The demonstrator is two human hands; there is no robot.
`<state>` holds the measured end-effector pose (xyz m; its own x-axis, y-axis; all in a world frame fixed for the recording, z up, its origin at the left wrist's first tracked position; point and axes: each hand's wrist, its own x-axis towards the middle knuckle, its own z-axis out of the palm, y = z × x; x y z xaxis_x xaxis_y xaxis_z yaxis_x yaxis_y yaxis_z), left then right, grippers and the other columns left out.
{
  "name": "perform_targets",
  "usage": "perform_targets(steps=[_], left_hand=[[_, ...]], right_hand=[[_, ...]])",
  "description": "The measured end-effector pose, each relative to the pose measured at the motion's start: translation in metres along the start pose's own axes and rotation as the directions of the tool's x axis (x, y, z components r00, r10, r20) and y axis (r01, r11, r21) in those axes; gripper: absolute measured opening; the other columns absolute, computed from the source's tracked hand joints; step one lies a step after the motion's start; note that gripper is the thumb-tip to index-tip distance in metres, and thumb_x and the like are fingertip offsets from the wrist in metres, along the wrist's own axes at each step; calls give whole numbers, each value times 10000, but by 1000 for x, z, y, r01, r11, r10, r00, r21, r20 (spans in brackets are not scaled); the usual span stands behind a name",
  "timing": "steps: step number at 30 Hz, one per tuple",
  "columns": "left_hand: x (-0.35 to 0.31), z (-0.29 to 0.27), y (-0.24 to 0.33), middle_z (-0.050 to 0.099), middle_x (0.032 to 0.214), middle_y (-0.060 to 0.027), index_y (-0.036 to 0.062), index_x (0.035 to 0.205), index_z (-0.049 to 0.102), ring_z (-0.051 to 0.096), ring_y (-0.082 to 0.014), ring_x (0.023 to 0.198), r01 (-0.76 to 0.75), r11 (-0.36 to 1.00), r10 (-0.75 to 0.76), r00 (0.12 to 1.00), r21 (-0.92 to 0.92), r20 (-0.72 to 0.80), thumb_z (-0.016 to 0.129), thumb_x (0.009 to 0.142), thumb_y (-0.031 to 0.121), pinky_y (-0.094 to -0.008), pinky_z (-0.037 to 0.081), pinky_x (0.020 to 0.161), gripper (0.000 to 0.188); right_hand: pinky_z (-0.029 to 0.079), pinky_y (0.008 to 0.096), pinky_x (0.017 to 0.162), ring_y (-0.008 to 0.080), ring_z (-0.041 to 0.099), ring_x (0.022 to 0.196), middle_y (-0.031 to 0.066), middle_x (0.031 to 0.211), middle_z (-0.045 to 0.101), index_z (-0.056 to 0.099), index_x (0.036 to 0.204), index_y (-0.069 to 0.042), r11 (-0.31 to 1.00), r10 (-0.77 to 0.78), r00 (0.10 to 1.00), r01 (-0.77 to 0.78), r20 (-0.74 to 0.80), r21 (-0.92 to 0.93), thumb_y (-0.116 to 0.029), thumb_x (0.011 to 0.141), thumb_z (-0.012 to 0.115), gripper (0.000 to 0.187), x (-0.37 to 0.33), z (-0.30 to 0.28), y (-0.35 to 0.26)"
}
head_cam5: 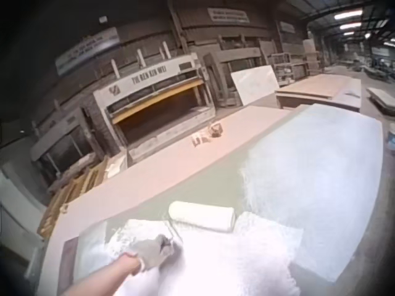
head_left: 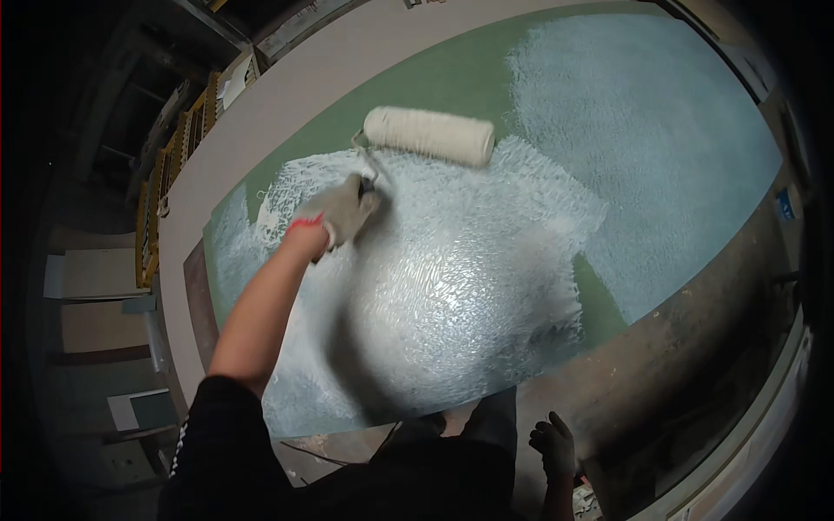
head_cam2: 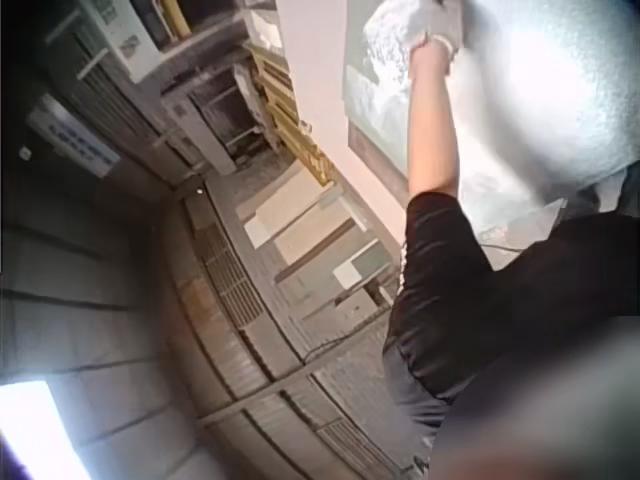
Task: Applying a liquid coating to a flat wooden panel using a paint roller.
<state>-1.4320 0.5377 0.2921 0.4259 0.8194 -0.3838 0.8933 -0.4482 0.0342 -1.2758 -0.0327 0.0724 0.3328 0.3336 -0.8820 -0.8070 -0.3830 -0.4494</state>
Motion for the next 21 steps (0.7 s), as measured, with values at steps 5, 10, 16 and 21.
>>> perform_targets(steps=[5, 10, 16, 21], left_hand=[[142, -33, 75, 718, 872, -227, -53, 1011, 670, 711, -372, 723, 49, 973, -66, 996, -225, -67, 568, 972, 373, -492, 564, 693, 439], [104, -25, 70, 686, 803, -182, -37, 1013, 671, 643, -301, 539, -2, 896, -3, 1000, -445, -9, 541, 991, 375, -466, 523, 491, 433], [-120, 66, -9, 696, 1081, -318, 29, 1297, 473, 666, -501, 1018, -80, 971, 80, 997, -225, -10, 432, 1030, 495, -549, 507, 892, 539], [-309, 117, -32, 694, 997, -330, 50, 1386, 381, 661, -537, 942, 129, 931, -75, 983, -340, 168, 463, 1048, 451, -608, 506, 810, 531]], right_hand=[[581, 346, 669, 227, 690, 776, 133, 971, 675, 373, 1539, 45, 999, -40, 995, 42, -86, 19, -113, 907, 686, 723, 12, -33, -19], [584, 360, 660, 226, 688, 756, 134, 987, 697, 396, 1528, 22, 999, -47, 996, 48, -75, 11, -81, 915, 698, 692, -6, -11, -32], [574, 360, 664, 222, 671, 741, 130, 990, 682, 345, 1554, 37, 993, -87, 995, 90, 43, -70, -86, 936, 666, 707, -16, -5, -4], [515, 338, 578, 212, 619, 686, 115, 937, 650, 433, 1461, -4, 995, -62, 996, 66, 66, -69, -71, 945, 647, 562, -14, -22, 33]])
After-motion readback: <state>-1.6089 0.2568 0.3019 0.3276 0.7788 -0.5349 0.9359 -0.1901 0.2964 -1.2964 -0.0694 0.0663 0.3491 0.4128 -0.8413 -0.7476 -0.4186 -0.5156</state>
